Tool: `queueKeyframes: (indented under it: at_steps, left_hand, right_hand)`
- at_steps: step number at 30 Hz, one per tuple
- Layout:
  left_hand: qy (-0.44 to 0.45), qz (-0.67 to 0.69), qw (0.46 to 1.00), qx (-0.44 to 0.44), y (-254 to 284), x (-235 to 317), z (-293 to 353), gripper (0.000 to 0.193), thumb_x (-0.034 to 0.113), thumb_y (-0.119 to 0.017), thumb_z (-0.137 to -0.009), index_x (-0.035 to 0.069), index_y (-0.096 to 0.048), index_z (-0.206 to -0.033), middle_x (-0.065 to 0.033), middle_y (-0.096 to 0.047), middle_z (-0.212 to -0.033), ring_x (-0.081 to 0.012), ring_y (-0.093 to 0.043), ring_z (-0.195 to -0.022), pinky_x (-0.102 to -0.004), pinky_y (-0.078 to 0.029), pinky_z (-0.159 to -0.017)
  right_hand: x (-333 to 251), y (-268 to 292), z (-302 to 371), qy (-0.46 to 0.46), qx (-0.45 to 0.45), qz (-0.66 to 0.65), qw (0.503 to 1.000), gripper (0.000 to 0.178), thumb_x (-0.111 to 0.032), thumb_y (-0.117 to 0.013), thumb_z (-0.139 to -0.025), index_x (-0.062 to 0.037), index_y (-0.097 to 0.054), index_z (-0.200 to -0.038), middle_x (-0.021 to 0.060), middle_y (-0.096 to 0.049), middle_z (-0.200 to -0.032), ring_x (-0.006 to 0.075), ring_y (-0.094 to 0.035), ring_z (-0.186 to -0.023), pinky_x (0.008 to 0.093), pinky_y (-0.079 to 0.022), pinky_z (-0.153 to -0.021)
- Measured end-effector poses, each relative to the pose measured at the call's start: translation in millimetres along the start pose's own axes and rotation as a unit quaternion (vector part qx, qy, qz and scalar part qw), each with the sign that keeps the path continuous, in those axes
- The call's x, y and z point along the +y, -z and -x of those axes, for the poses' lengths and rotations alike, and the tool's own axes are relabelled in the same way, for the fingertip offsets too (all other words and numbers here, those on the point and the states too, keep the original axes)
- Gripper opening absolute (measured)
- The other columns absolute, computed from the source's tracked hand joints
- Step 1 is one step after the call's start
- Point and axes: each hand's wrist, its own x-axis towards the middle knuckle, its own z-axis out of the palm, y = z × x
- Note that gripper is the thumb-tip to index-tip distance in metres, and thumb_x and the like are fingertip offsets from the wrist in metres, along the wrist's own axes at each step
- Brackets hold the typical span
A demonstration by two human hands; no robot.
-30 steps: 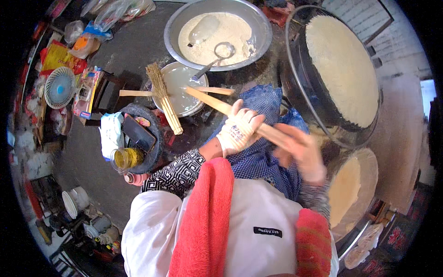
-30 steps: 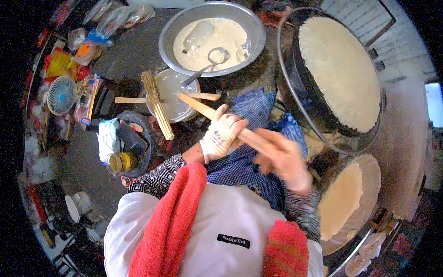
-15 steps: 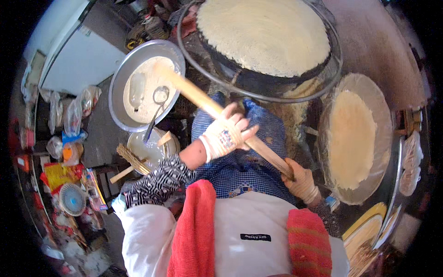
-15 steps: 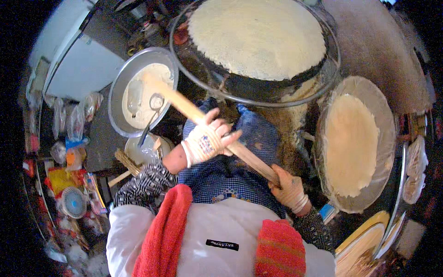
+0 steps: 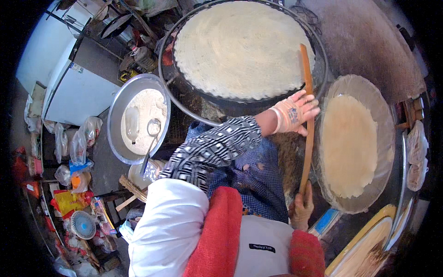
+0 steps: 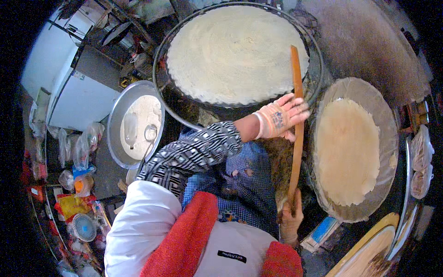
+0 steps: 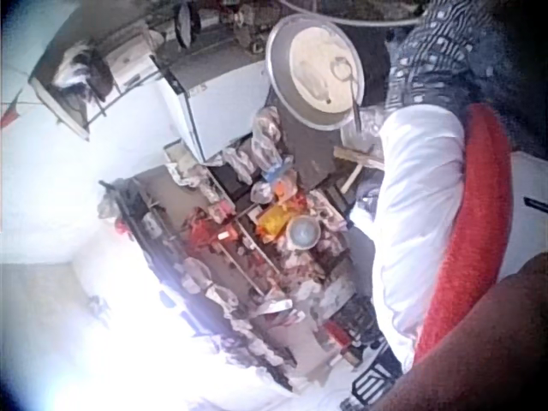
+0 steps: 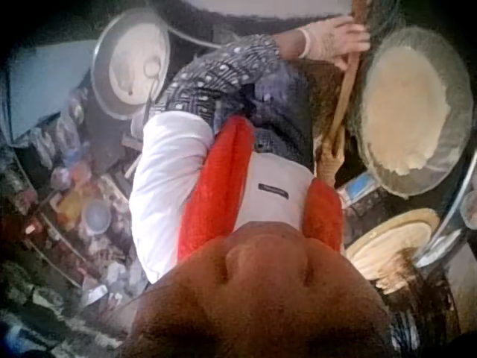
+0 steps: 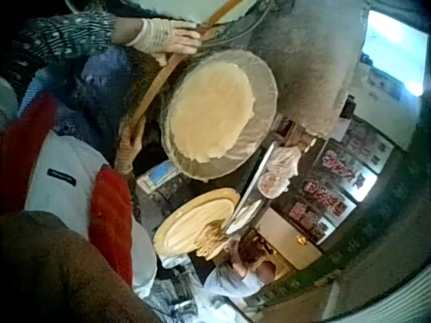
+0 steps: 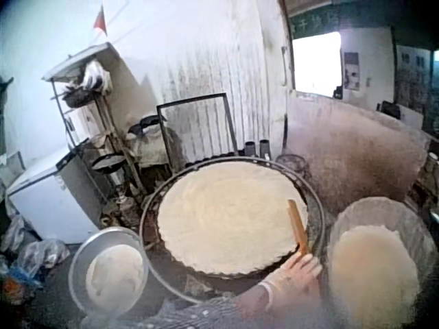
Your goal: The person scoops batter from a metal bowl and spreads it onto a large, hot, circular griddle using a wooden stick. They cook the crepe until it is set, then use a blue spatula to lift and remove the finished crepe from the griddle. The process is repeated multiple times throughout the clip.
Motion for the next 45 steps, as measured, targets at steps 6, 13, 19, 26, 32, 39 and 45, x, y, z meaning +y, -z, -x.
queueKeyframes:
  at_steps: [6,13,19,26,32,39,45]
  left_hand:
    - [0.137,-0.026,0.981,-0.134,2,-98,10,0.087,0.057,-0.075,-0.065,-0.002,-0.054,-0.125,-0.0192,-0.055,-0.131,-0.04,-0.041,-0.134,-0.0463,-0.029,-0.115]
    - [0.247,-0.071,0.964,-0.067,32,-169,111,0.082,0.049,-0.077,-0.064,-0.002,-0.053,-0.124,-0.0207,-0.054,-0.132,-0.0405,-0.04,-0.134,-0.0457,-0.031,-0.114]
    - [0.308,-0.079,0.948,-0.026,59,-179,208,0.086,0.048,-0.076,-0.06,0.001,-0.05,-0.127,-0.0201,-0.051,-0.136,-0.041,-0.04,-0.134,-0.0477,-0.032,-0.114]
    - [0.376,-0.132,0.917,-0.001,91,-144,326,0.1,0.054,-0.073,-0.06,-0.005,-0.043,-0.135,-0.0261,-0.045,-0.139,-0.044,-0.039,-0.133,-0.05,-0.028,-0.114]
    - [0.292,-0.073,0.951,0.077,91,-74,236,0.111,0.065,-0.066,-0.066,-0.005,-0.033,-0.144,-0.028,-0.039,-0.145,-0.0467,-0.034,-0.136,-0.0539,-0.024,-0.115]
    - [0.078,0.014,0.994,-0.082,-8,-44,13,0.107,0.064,-0.072,-0.06,-0.005,-0.045,-0.136,-0.0237,-0.045,-0.142,-0.04,-0.036,-0.137,-0.0446,-0.024,-0.119]
    - [0.118,0.023,0.992,-0.037,-2,-67,60,0.109,0.054,-0.08,-0.047,-0.008,-0.048,-0.13,-0.0253,-0.05,-0.136,-0.0421,-0.037,-0.136,-0.0465,-0.026,-0.117]
  right_hand:
    - [-46,-71,-77,-0.083,-0.151,-0.098,0.98,0.055,-0.024,-0.054,-0.1,-0.0122,-0.037,-0.151,-0.0015,-0.054,-0.075,0.0068,-0.043,-0.047,0.0239,-0.036,-0.041]
    - [-78,-145,-117,-0.15,-0.278,-0.122,0.941,0.061,-0.03,-0.056,-0.1,-0.0141,-0.032,-0.153,-0.0022,-0.046,-0.056,0.0078,-0.041,-0.042,0.0253,-0.033,-0.039]
    - [-72,-196,-119,-0.141,-0.336,-0.043,0.93,0.058,-0.027,-0.059,-0.098,-0.0134,-0.038,-0.15,-0.002,-0.047,-0.058,0.0079,-0.042,-0.041,0.0246,-0.033,-0.037]
    - [-49,-238,-114,-0.073,-0.381,0.067,0.919,0.052,-0.02,-0.062,-0.095,-0.0226,-0.048,-0.145,-0.0012,-0.054,-0.066,0.0087,-0.048,-0.046,0.0272,-0.038,-0.039]
    - [8,-146,-81,0.259,-0.232,0.178,0.92,0.059,-0.02,-0.065,-0.093,-0.0187,-0.043,-0.147,0.0179,-0.069,-0.082,0.0196,-0.066,-0.064,0.0338,-0.052,-0.059]
    - [-14,-86,-9,-0.082,-0.085,-0.071,0.99,0.062,-0.026,-0.052,-0.101,-0.0168,-0.023,-0.156,0.0012,-0.05,-0.063,0.0099,-0.046,-0.045,0.0252,-0.04,-0.04]
    - [-15,-82,-23,-0.153,-0.192,-0.147,0.958,0.066,-0.035,-0.052,-0.101,-0.0171,-0.021,-0.157,0.001,-0.048,-0.056,0.0109,-0.043,-0.041,0.0262,-0.036,-0.038]
